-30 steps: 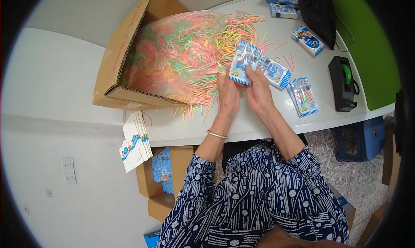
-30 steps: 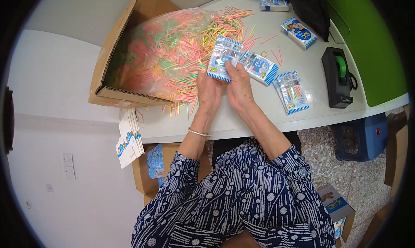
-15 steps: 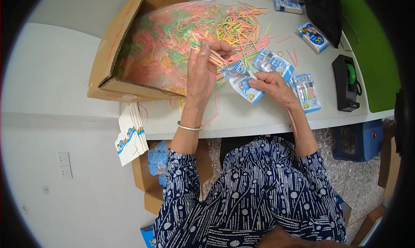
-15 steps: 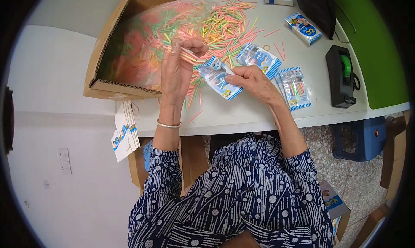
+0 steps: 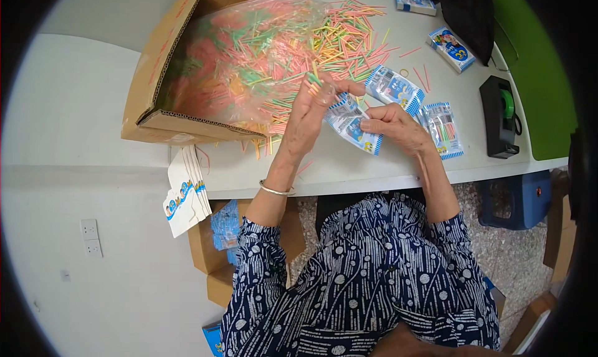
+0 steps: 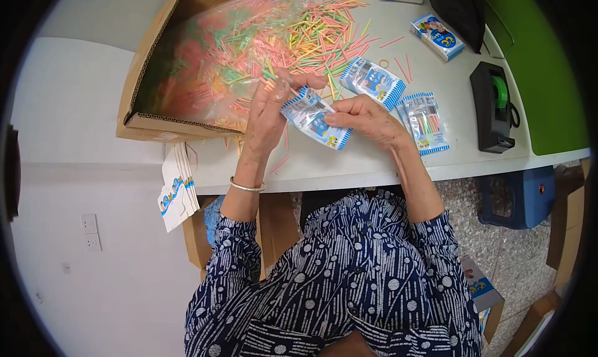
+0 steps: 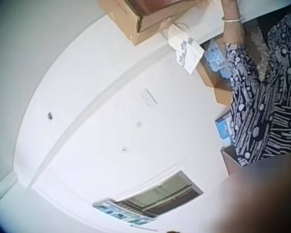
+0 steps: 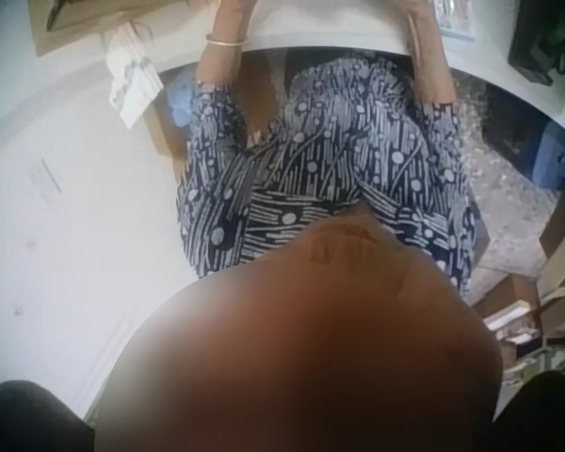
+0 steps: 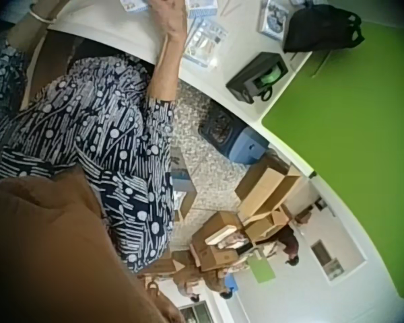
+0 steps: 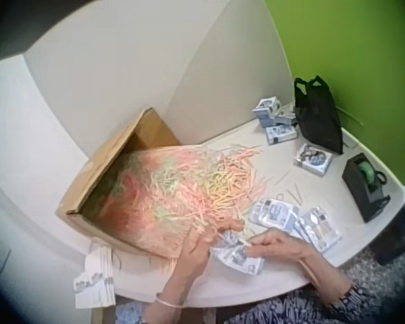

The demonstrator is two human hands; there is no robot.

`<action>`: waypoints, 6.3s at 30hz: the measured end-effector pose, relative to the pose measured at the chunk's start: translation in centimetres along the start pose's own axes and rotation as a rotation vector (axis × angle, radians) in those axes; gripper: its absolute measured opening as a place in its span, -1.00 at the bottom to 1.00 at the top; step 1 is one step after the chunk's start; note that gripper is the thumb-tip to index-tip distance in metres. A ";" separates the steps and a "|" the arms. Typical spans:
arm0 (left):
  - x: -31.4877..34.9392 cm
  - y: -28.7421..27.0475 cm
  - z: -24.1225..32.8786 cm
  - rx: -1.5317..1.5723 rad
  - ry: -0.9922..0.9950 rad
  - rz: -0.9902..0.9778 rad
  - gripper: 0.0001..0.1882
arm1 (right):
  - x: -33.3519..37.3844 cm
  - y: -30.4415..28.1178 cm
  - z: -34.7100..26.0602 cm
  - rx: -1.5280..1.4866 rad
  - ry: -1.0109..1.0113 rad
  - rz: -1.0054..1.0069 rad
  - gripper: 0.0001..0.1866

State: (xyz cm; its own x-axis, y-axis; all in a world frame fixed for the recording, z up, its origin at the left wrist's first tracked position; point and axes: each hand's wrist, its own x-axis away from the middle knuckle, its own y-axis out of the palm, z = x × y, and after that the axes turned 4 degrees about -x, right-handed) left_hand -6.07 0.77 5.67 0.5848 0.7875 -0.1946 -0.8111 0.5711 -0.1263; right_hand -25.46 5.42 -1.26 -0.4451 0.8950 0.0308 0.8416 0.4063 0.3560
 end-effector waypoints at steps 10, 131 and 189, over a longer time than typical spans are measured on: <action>0.7 -0.4 -1.5 0.012 0.074 0.007 -0.69 | -0.2 0.3 0.8 -0.008 -0.048 0.091 -0.71; 3.8 0.7 0.0 -0.079 -0.068 0.422 -0.92 | -0.2 1.2 1.4 -0.011 -0.009 0.009 -0.51; 2.4 2.4 -2.3 -0.082 -0.215 0.060 -0.64 | 2.5 0.9 0.6 0.103 -0.030 0.245 -0.69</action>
State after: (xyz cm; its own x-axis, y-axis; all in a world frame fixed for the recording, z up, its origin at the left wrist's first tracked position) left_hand -6.65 3.51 2.70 0.5175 0.8556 0.0065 -0.8374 0.5080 -0.2015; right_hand -25.61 8.08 -1.43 -0.2165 0.9733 0.0760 0.9505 0.1923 0.2442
